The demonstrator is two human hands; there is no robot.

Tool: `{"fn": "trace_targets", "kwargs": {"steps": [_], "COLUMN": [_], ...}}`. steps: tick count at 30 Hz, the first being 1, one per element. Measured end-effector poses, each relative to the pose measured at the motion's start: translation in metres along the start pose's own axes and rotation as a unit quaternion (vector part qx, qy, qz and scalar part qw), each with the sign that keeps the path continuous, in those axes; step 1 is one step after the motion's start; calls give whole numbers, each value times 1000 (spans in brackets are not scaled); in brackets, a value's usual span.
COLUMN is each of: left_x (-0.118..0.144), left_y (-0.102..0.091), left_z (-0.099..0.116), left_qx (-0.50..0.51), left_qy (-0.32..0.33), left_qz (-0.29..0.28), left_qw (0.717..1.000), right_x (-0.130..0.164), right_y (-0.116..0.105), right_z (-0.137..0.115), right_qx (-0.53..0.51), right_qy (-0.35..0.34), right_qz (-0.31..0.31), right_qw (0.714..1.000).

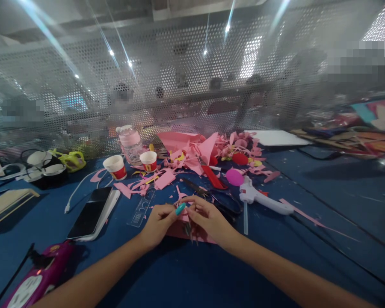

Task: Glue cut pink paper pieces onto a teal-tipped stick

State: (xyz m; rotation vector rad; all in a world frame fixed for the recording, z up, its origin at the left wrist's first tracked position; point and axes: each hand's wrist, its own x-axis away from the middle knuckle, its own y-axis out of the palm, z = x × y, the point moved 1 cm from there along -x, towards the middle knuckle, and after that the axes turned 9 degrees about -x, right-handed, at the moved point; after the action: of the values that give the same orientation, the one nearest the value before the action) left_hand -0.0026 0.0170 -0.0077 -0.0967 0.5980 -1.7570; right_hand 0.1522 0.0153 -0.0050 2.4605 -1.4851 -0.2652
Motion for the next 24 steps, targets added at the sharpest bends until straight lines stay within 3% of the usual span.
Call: {"fn": "trace_targets", "kwargs": {"steps": [3,6,14,21,24], "left_x": [0,1,4,2,1], "left_y": [0,1,2,-1,-1], "left_z": [0,0,-2,-1,1], "left_qx": [0,7,-10,-70,-96], "left_qy": [2,-3,-72,-17,22], "left_qz": [-11,-24,-48,-3,-3], "left_qw": [1000,1000,996,997,995], "right_x": [0,0,1,1,0], "right_y": [-1,-2,-4,3,0], "right_z": [-3,-4,-1,-3,-7], "right_qx": [17,31,47,19,58], "right_qy": [-31,-34,-26,26,9], "right_qz": [26,12,34,62,75], "right_qw": [999,999,998,998,995]}}
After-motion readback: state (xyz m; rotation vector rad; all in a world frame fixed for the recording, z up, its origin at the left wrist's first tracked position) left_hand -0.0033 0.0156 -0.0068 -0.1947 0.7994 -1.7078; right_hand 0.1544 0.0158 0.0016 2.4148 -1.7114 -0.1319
